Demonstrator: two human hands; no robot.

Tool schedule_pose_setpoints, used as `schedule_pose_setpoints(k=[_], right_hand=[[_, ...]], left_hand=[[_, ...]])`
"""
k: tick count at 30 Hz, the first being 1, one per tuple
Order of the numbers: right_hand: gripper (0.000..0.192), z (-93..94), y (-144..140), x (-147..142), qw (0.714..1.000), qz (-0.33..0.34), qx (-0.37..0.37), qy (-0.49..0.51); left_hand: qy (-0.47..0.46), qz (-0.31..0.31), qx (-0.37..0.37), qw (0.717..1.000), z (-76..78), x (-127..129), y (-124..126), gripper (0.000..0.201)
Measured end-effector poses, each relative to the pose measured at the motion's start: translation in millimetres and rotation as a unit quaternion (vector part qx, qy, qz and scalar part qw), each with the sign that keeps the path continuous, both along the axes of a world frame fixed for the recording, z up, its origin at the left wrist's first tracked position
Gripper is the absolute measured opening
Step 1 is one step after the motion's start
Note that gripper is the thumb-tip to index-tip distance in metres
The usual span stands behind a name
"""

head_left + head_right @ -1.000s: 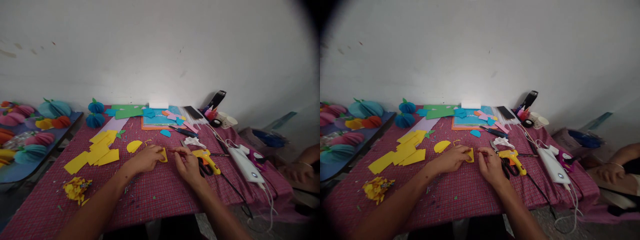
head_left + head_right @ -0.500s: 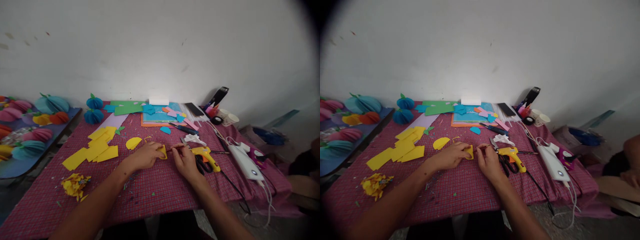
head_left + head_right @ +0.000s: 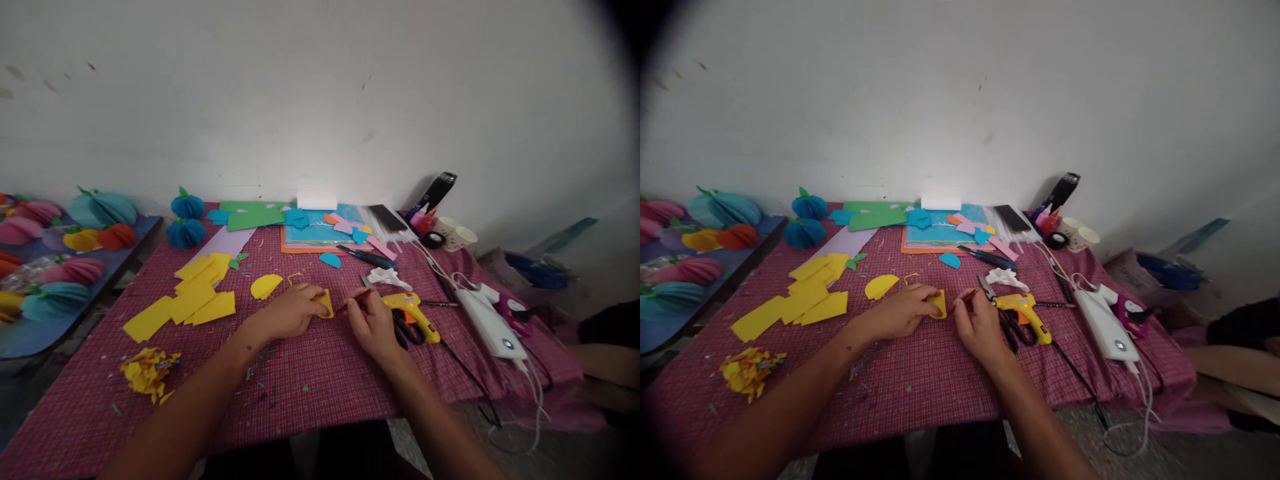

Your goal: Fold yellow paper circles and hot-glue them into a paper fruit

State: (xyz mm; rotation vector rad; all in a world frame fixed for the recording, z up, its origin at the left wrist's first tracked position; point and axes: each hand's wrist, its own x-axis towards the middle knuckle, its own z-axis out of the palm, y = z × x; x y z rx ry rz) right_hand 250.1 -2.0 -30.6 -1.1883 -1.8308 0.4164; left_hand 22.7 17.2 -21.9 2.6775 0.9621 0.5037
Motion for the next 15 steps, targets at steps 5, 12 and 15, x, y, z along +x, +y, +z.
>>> schedule_pose_setpoints(k=[5, 12, 15], right_hand=[[0.006, 0.3, -1.7, 0.3, 1.000, 0.009, -0.004, -0.003], [0.005, 2.4, -3.1, 0.0, 1.000, 0.009, 0.012, -0.008], [0.005, 3.9, -3.8, 0.4, 1.000, 0.016, 0.005, -0.009]], left_hand=[[0.003, -0.001, 0.002, 1.000, -2.6, -0.7, 0.4, 0.039], [0.008, 0.001, 0.002, 1.000, -1.2, -0.6, 0.4, 0.038], [0.008, 0.002, 0.002, 1.000, 0.6, -0.1, 0.1, 0.038]])
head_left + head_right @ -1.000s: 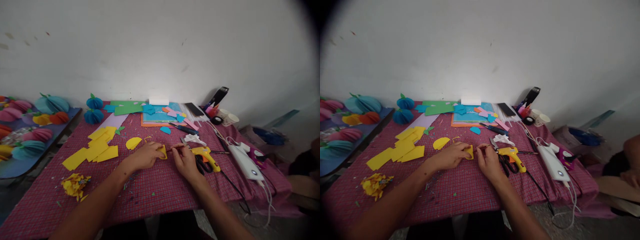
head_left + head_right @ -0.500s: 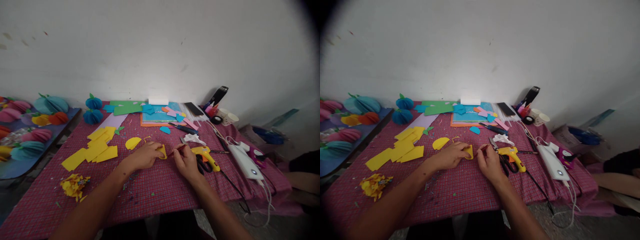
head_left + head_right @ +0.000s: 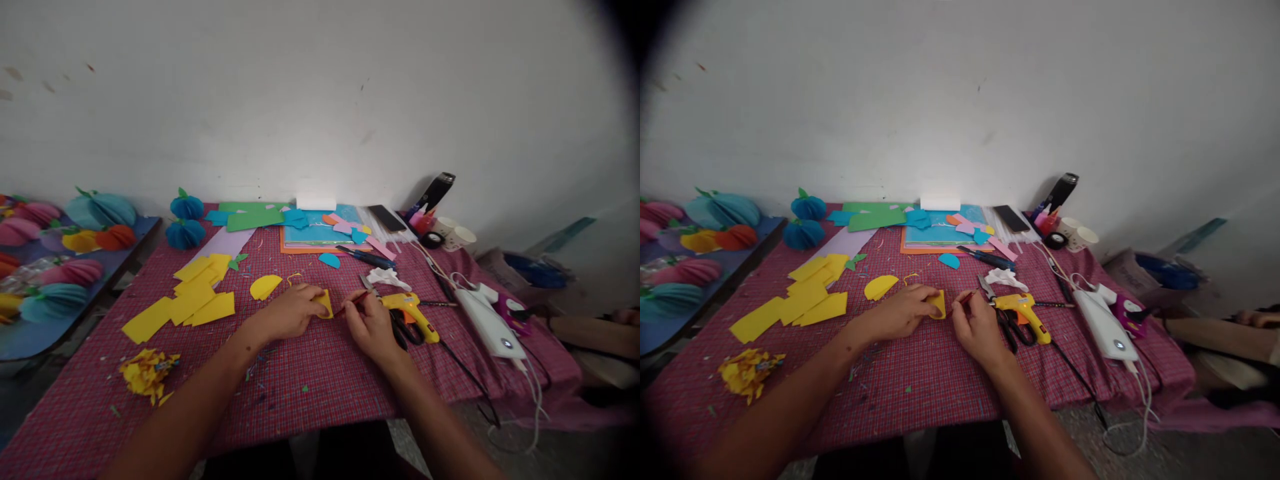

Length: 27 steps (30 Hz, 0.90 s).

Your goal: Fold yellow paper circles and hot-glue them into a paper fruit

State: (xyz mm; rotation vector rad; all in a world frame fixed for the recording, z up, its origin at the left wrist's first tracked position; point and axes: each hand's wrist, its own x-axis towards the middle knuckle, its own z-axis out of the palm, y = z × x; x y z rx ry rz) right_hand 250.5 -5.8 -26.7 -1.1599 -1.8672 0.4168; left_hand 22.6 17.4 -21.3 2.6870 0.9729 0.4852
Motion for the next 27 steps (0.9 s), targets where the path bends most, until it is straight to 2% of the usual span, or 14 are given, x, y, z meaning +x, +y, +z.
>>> schedule_pose_setpoints(k=[5, 13, 22, 27], right_hand=[[0.004, 0.1, -1.1, 1.8, 0.999, -0.004, -0.002, 0.035], [0.009, -4.2, 3.1, 7.1, 0.991, -0.075, 0.034, 0.108], [0.008, -0.4, -0.4, -0.6, 0.999, -0.031, 0.029, 0.010], [0.009, 0.6, 0.2, -1.3, 0.998, -0.042, 0.043, 0.012]], left_hand=[[-0.006, 0.002, -0.005, 1.000, -1.7, -0.4, -0.2, 0.040], [0.004, -0.003, 0.003, 1.000, -0.4, 0.1, -1.1, 0.040], [0.015, -0.004, 0.009, 1.000, 1.3, 0.5, -2.5, 0.040], [-0.001, -0.007, 0.002, 1.000, -0.6, -0.4, -1.4, 0.038]])
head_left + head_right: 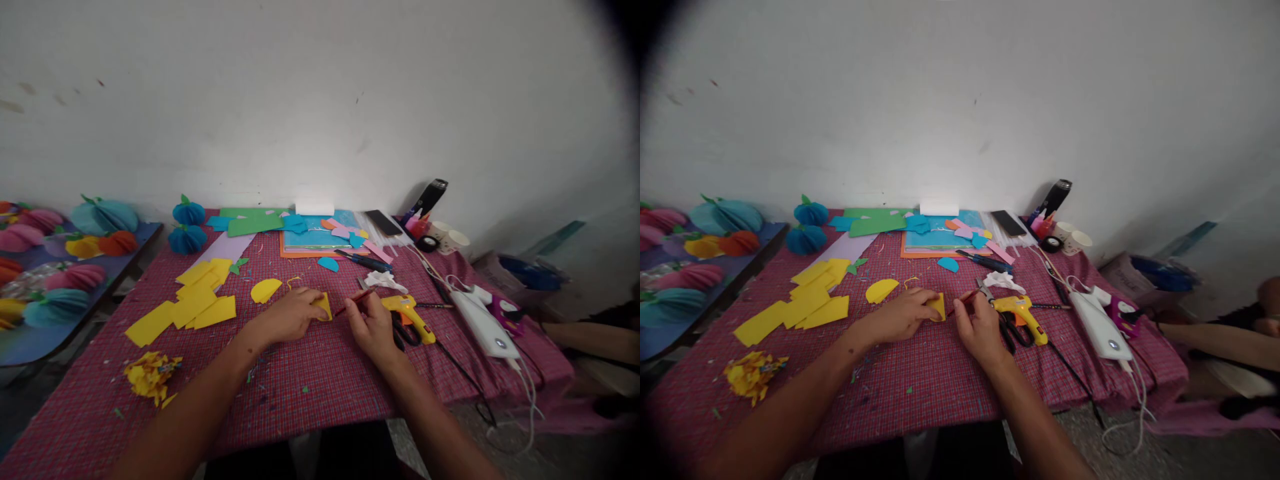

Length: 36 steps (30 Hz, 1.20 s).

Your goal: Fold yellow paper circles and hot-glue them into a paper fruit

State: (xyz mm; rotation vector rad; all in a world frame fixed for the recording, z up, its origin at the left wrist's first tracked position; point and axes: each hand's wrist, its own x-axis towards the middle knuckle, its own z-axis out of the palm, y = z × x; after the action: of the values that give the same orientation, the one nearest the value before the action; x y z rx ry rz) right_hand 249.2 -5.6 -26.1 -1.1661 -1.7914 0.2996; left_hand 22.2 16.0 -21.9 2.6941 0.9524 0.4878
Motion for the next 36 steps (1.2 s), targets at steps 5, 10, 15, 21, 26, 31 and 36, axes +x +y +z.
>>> schedule_pose_setpoints(k=[5, 10, 15, 21, 26, 31, 36], right_hand=[[0.009, -0.9, -0.1, -1.4, 1.000, 0.023, -0.010, -0.018], [0.010, -2.2, 0.6, -1.6, 0.999, 0.027, -0.019, -0.028], [0.009, -1.3, 1.1, -1.5, 0.999, 0.034, -0.022, -0.025], [0.007, -2.7, 1.4, 3.2, 1.000, -0.004, -0.006, 0.025], [0.008, -2.2, 4.0, 8.2, 0.995, -0.019, 0.056, 0.074], [0.018, -1.8, 3.2, 11.9, 0.990, 0.002, 0.071, 0.119], [0.020, -1.4, 1.8, 11.3, 0.992, 0.035, 0.045, 0.116]], left_hand=[[0.008, 0.003, 0.004, 1.000, -2.0, -0.9, 0.5, 0.035], [0.008, 0.001, 0.009, 1.000, -2.4, -0.9, 0.5, 0.036], [0.003, 0.001, 0.010, 1.000, -3.0, -0.4, 1.2, 0.036], [0.008, -0.001, 0.007, 1.000, -1.8, -0.2, 0.8, 0.040], [0.016, 0.004, 0.019, 1.000, -2.8, -0.4, 0.8, 0.039], [-0.010, 0.025, 0.066, 0.997, -2.3, -1.6, 4.0, 0.031], [-0.067, 0.149, 0.098, 0.982, 8.8, -13.3, 8.0, 0.029]])
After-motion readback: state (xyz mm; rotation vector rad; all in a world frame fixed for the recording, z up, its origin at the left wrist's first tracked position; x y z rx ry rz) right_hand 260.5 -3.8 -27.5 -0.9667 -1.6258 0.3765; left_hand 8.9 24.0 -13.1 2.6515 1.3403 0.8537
